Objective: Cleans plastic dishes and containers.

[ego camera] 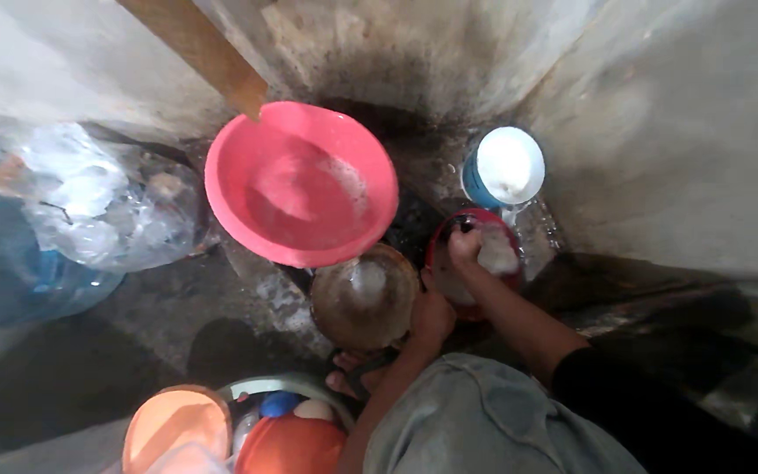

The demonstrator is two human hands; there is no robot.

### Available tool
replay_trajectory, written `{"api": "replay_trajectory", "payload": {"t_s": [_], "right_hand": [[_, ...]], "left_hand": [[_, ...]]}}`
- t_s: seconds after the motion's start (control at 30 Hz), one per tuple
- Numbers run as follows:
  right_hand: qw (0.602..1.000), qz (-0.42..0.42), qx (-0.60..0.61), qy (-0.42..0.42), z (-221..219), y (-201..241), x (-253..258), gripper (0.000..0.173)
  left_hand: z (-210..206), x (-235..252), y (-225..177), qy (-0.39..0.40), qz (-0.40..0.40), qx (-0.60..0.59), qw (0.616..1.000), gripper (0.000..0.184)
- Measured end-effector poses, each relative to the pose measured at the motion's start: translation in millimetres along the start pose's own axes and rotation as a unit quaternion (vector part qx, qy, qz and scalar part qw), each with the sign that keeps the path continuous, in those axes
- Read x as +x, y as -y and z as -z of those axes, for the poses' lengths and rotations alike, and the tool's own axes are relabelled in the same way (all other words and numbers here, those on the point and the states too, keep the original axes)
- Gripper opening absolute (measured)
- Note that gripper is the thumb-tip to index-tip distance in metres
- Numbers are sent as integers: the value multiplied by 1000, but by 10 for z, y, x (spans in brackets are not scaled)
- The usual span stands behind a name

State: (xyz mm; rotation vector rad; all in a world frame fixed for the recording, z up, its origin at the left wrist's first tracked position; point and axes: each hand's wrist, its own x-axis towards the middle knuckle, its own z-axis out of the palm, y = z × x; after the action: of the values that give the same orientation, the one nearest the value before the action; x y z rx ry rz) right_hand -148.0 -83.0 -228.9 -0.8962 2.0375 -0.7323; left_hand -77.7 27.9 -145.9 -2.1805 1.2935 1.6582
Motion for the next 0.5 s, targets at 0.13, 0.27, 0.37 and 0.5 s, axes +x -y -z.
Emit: {"api": "replay_trajectory", "payload": {"t_s": [0.13, 0.27, 0.37, 0.5], "right_hand": [[973, 70, -114, 189, 168, -168, -229, 29], [870, 117, -249, 409, 579, -436, -281, 28], [828, 150, -288, 457, 811, -722, -217, 38], [819, 165, -341, 432, 815, -774, -299, 49]], "left_hand": [[-173, 81, 113, 42, -75, 45, 995, 43], [8, 16, 39, -23, -70, 41, 996, 34], [60, 17, 19, -91, -48, 17, 995, 50], [80, 41, -44, -96, -34, 75, 992, 70]]}}
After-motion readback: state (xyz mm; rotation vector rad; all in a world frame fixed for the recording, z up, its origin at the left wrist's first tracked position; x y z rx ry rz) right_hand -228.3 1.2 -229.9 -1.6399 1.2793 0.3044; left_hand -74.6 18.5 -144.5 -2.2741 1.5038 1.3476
